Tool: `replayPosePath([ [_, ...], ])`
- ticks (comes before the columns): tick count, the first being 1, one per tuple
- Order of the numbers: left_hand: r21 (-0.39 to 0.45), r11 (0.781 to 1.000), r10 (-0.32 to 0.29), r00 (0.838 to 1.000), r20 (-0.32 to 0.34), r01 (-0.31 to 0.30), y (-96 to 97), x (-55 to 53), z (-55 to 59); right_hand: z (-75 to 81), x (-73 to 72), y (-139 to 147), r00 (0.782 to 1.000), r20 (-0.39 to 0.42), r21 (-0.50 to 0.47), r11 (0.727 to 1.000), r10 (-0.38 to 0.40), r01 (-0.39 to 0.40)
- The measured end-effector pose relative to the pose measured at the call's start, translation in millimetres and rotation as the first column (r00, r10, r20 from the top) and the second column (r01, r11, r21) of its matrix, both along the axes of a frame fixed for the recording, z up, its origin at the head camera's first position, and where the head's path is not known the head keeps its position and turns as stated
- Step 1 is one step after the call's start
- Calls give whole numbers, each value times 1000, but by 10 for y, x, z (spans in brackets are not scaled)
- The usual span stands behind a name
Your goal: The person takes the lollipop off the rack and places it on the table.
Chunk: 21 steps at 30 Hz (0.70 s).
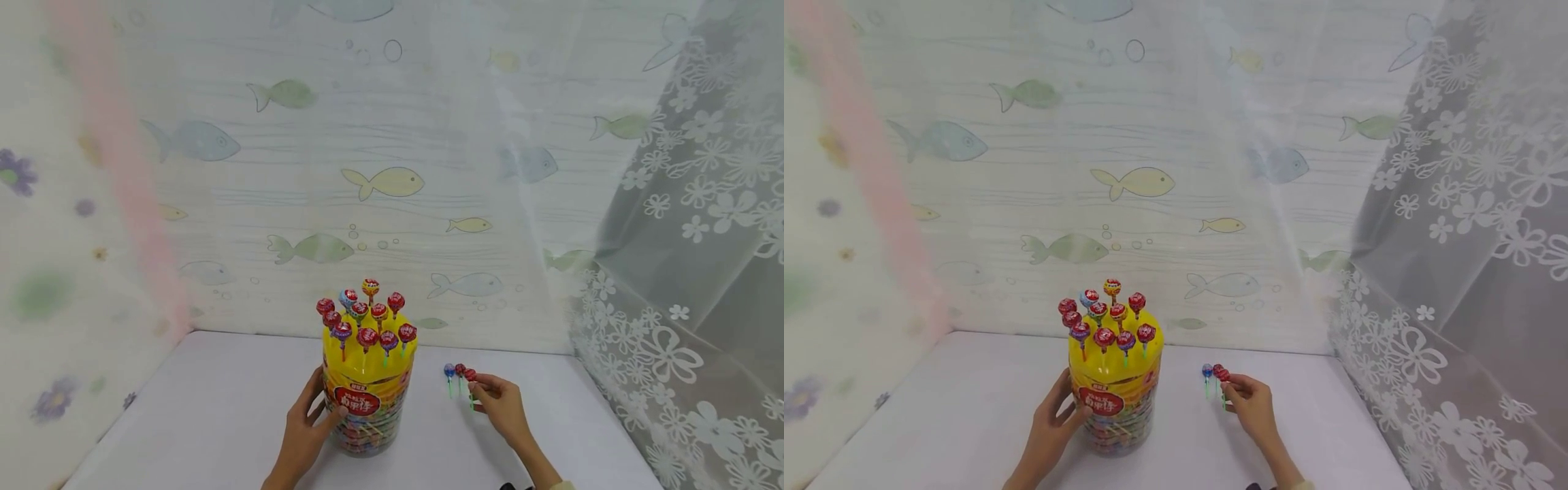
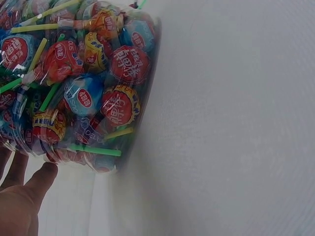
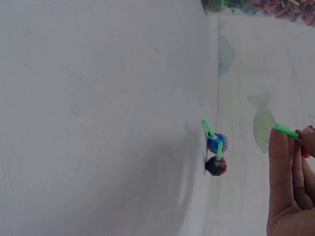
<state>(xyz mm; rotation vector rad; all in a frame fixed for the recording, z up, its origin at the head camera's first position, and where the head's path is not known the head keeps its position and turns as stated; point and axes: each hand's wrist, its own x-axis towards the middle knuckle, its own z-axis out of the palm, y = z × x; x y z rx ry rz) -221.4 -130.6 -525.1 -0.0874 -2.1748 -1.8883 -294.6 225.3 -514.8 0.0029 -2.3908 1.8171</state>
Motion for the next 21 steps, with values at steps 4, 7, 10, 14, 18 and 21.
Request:
replayPosePath([
  [4, 3, 1000, -2, 1000, -4, 2, -1, -7, -6, -15, -42, 48, 999, 40, 11, 1000, -16, 16],
  [7, 4, 1000, -4, 1000, -2, 4, -4, -13, -9, -32, -69, 82, 998, 65, 25, 999, -26, 24],
  [10, 5, 1000, -4, 1000, 3, 4, -8, -15, -12, -52, -94, 113, 996, 80, 37, 999, -34, 31],
  [14, 5, 1000, 0, 1000, 5, 0, -11, -16, -14, -77, -129, 145, 996, 80, 41, 999, -34, 31],
  [18, 3, 1000, 6, 1000, 9, -6, -10, -12, -11, -99, -167, 165, 995, 91, 44, 998, -42, 38],
  [21, -1, 1000, 12, 1000, 17, -12, -8, -7, -7, -119, -202, 176, 993, 102, 51, 998, -52, 47],
])
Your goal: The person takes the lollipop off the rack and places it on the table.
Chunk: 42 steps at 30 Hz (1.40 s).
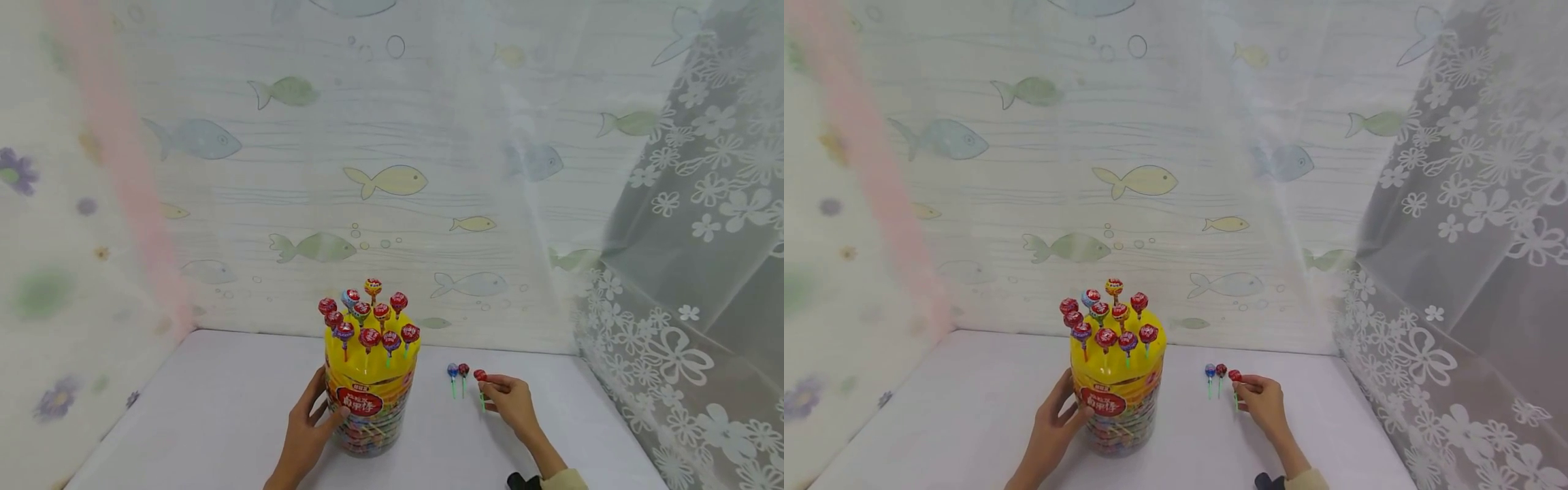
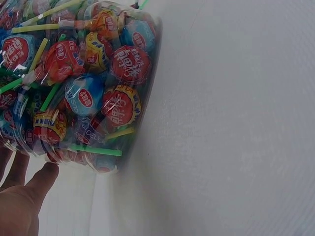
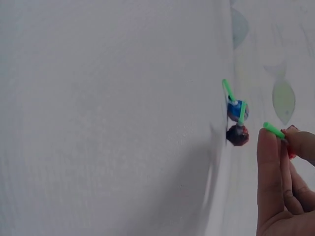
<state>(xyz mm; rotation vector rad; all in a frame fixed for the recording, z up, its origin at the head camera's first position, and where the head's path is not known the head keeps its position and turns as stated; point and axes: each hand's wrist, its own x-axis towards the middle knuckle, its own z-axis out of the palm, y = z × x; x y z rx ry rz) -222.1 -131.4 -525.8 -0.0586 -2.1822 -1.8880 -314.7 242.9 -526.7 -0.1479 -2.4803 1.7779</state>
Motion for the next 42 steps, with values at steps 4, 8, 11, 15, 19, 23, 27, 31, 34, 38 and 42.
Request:
replayPosePath([
  [4, -3, 1000, 4, 1000, 5, -4, -3, 8, 12, -1, -35, 19, 1000, 10, 37, 999, 0, 0],
  [8, -2, 1000, 4, 1000, 0, -4, -7, 13, 9, 10, -66, 44, 1000, 16, 85, 996, 6, -7],
  [11, -3, 1000, 4, 1000, -4, -4, -5, 17, -4, 12, -98, 56, 1000, 23, 104, 994, 10, -12],
  [15, -2, 1000, 6, 1000, 2, -6, -1, 18, -27, -1, -145, 54, 999, 46, 131, 991, -3, -3],
  [19, -9, 1000, 13, 1000, 10, -13, -1, 14, -46, -15, -208, 38, 997, 68, 171, 985, -22, 10],
  [23, -4, 1000, 15, 1000, 14, -15, 5, -2, -50, -21, -273, 29, 996, 83, 195, 981, -37, 20],
  [27, 1, 1000, 5, 1000, 18, -5, 12, -14, -31, -71, -360, 45, 995, 93, 192, 981, -44, 25],
  [31, 1, 1000, 9, 1000, 13, -9, 10, -20, -34, -113, -438, 35, 995, 96, 194, 981, -41, 21],
  [34, 4, 1000, 21, 1000, 10, -21, 10, -27, -48, -107, -468, 6, 995, 86, 216, 976, -41, 22],
  [38, 0, 1000, 19, 1000, 0, -19, 9, -29, -56, -102, -487, -11, 997, 64, 229, 973, -40, 24],
  [42, 3, 1000, 24, 1000, -2, -24, 2, -28, -64, -51, -456, -1, 998, 59, 211, 978, -17, 4],
])
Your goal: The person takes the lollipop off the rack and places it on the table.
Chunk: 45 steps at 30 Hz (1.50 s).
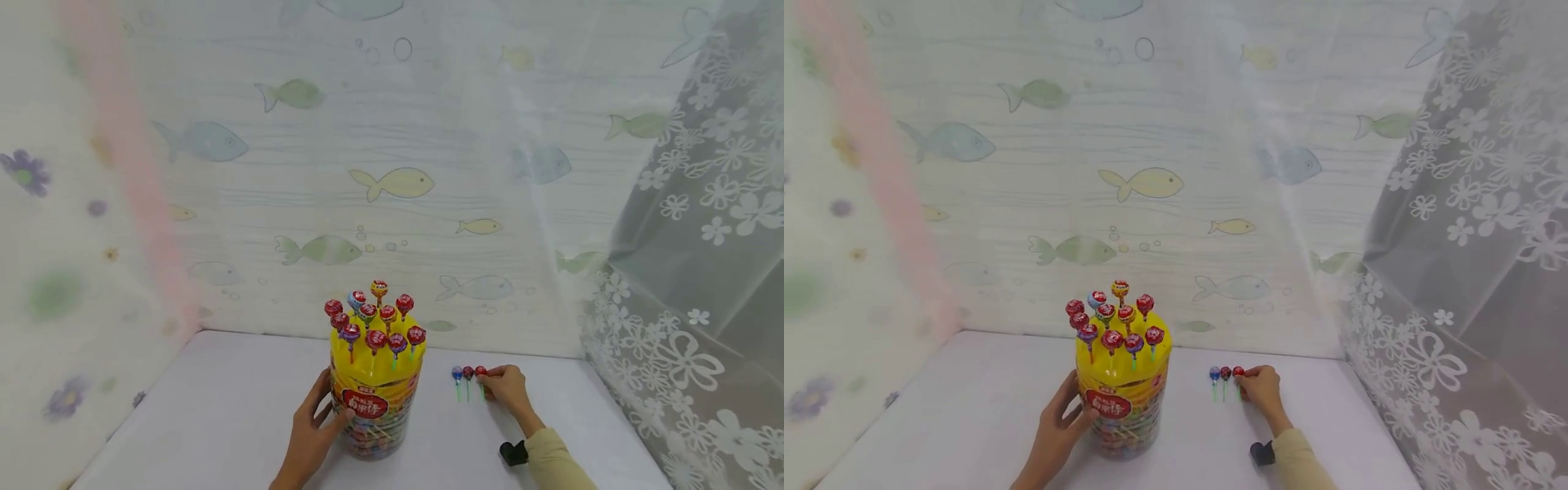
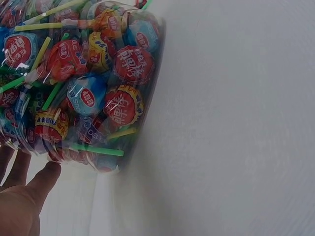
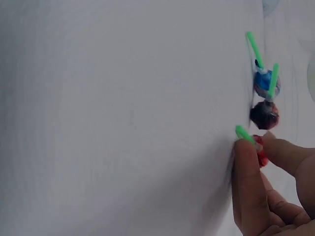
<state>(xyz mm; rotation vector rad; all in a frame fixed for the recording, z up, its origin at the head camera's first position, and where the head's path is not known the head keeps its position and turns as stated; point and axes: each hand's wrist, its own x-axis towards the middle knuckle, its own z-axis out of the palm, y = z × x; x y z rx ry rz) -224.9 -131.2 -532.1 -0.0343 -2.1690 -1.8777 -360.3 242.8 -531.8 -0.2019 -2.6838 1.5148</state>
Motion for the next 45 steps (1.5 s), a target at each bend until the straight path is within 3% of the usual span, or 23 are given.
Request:
replayPosePath([
  [4, -4, 1000, 6, 1000, 1, -6, -9, 9, -3, 229, 73, -5, 997, -67, -15, 999, 39, -40],
  [8, -19, 1000, 3, 1000, -17, -4, -30, 23, 8, 671, 192, -165, 966, -227, -30, 990, 124, -135],
  [13, -29, 999, -15, 999, -37, 14, -54, 30, 37, 1232, 473, -535, 867, -383, -36, 932, 320, -360],
  [17, -24, 999, -43, 998, -35, 42, -58, 21, 62, 1470, 711, -808, 790, -428, -56, 859, 439, -508],
  [21, -31, 996, -80, 997, -22, 79, -42, 4, 82, 1523, 904, -997, 754, -483, -136, 813, 445, -566],
  [25, -45, 993, -110, 994, -14, 109, -28, -16, 76, 1497, 1009, -1133, 745, -540, -207, 796, 392, -569],
  [31, -43, 993, -111, 994, -7, 110, -18, -28, 57, 1468, 1022, -1254, 742, -588, -256, 796, 323, -549],
  [41, -35, 995, -94, 996, 2, 94, -34, -31, 74, 1481, 1017, -1313, 699, -616, -224, 770, 363, -597],
  [45, -28, 995, -98, 995, 3, 98, -48, -43, 74, 1476, 1005, -1325, 690, -628, -212, 773, 361, -598],
])
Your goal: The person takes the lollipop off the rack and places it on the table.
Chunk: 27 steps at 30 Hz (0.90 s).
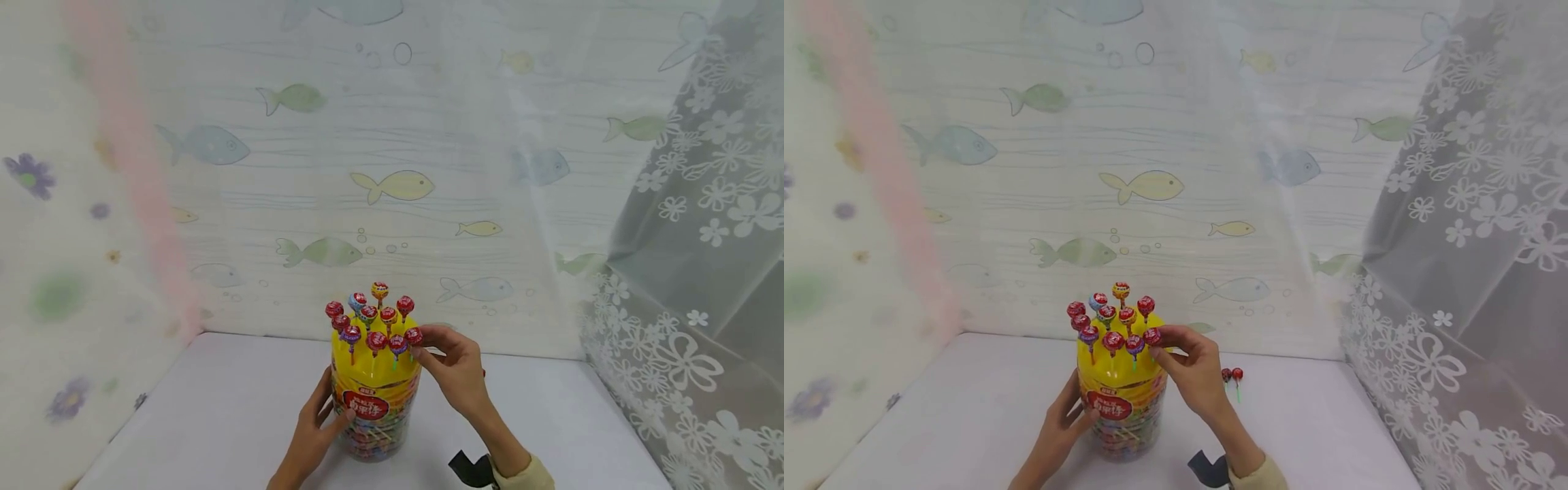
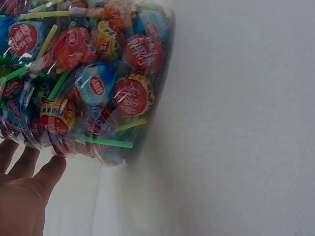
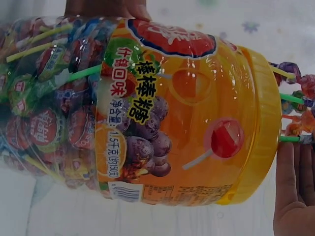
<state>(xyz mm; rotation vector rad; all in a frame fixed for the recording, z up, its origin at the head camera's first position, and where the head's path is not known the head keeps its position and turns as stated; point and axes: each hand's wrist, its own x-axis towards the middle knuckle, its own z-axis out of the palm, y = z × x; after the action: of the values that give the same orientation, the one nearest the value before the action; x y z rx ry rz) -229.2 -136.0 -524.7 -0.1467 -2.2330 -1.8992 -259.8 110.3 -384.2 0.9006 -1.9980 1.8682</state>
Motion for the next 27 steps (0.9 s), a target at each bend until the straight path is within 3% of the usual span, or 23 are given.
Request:
replayPosePath([
  [6, 4, 1000, 0, 1000, 11, 0, -1, 0, 4, 9, -9, -22, 998, -30, -28, 998, -49, 48],
  [15, -1, 1000, 12, 1000, 11, -12, 10, 17, -6, 82, -31, 17, 983, -148, -145, 985, -113, 91],
  [27, 5, 1000, 17, 1000, 12, -17, 17, 28, 19, -306, -110, 322, 979, -7, -131, 971, -202, 199],
])
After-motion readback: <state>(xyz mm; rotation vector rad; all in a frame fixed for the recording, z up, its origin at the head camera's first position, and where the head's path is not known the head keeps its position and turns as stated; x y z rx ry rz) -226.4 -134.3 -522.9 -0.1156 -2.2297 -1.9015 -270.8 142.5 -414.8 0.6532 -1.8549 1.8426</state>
